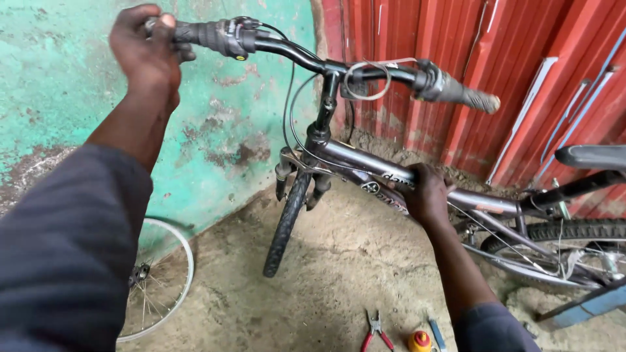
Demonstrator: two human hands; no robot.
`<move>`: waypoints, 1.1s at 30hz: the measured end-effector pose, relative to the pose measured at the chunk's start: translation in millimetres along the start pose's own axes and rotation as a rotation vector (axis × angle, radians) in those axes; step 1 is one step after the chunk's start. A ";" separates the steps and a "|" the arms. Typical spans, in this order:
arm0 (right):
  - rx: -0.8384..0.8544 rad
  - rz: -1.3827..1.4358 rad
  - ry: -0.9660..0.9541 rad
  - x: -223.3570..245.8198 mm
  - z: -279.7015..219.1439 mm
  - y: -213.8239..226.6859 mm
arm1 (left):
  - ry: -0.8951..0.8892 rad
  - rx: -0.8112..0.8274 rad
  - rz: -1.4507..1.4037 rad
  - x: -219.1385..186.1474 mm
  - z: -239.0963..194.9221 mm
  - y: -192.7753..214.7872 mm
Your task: The person adjusts the front brake caliper on a bicycle using a multi-tool. They then move to the handlebars to check the brake lever and finally inspect the rear wheel and brake assembly.
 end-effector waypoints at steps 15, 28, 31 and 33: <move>-0.043 0.163 0.076 -12.6 -11.9 13.1 | 0.251 0.059 1.050 83.9 -258.9 29.7; 0.023 0.056 0.097 -17.5 -6.8 17.6 | 0.473 0.392 1.408 232.4 -391.3 124.0; -0.031 0.048 0.127 -18.1 -3.7 22.2 | 0.449 0.470 1.317 235.0 -372.5 130.8; -0.047 0.075 0.148 -11.0 -6.4 27.1 | 0.425 0.542 1.353 230.7 -361.8 135.5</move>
Point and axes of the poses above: each hand's wrist, its own z-axis towards the middle knuckle, its own y-axis out of the back of the hand, x = y × z, the point moved 7 cm from there along z, towards the middle knuckle, and after that the axes turned 3 degrees about -z, right-handed, at the moved point
